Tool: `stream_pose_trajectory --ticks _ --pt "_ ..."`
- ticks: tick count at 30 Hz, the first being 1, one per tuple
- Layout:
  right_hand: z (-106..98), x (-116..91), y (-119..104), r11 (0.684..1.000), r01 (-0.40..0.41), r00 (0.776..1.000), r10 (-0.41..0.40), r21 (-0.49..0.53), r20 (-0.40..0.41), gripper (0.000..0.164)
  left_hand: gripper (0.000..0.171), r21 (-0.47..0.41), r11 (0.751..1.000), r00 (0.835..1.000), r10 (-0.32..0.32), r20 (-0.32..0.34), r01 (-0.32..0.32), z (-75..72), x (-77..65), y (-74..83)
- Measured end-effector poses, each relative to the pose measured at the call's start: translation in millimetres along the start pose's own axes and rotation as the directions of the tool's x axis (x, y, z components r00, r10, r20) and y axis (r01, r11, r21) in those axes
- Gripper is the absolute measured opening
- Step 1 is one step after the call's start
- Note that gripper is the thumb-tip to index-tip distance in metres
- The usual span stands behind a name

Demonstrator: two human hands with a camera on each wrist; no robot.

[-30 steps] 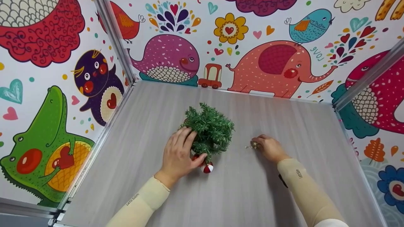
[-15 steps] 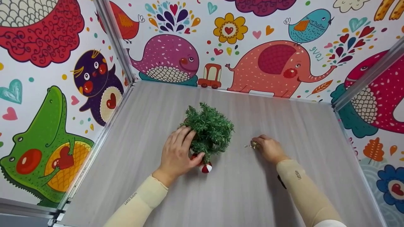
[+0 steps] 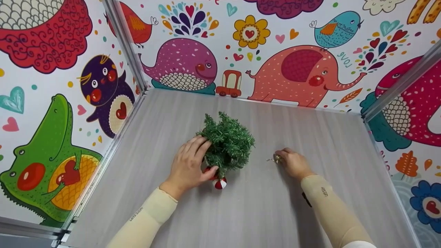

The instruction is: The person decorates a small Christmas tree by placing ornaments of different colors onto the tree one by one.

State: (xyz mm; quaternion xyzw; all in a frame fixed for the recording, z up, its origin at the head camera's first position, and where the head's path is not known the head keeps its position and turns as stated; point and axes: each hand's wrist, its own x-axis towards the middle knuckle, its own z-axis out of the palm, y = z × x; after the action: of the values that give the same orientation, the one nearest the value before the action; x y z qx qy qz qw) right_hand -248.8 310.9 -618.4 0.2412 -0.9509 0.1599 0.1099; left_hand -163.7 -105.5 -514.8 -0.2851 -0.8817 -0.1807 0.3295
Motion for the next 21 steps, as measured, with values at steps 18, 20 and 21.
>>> stream_pose_trajectory --ticks 18,20,21 --pt "-1.1 -0.3 -0.7 1.0 -0.018 1.0 0.018 0.004 0.01 0.019 0.071 -0.033 0.999 1.0 0.015 0.027 -0.014 -2.3 -0.3 -10.7" --pt "-1.0 -0.7 -0.7 1.0 -0.008 1.0 0.008 0.002 -0.001 0.019 0.07 -0.034 0.999 1.0 0.017 0.024 -0.016 -2.4 0.2 -10.3" --pt "-0.8 -1.0 -0.6 1.0 -0.003 1.0 0.003 -0.001 -0.007 0.02 0.07 -0.035 0.999 1.0 0.016 0.023 -0.015 -2.3 0.4 -10.2"
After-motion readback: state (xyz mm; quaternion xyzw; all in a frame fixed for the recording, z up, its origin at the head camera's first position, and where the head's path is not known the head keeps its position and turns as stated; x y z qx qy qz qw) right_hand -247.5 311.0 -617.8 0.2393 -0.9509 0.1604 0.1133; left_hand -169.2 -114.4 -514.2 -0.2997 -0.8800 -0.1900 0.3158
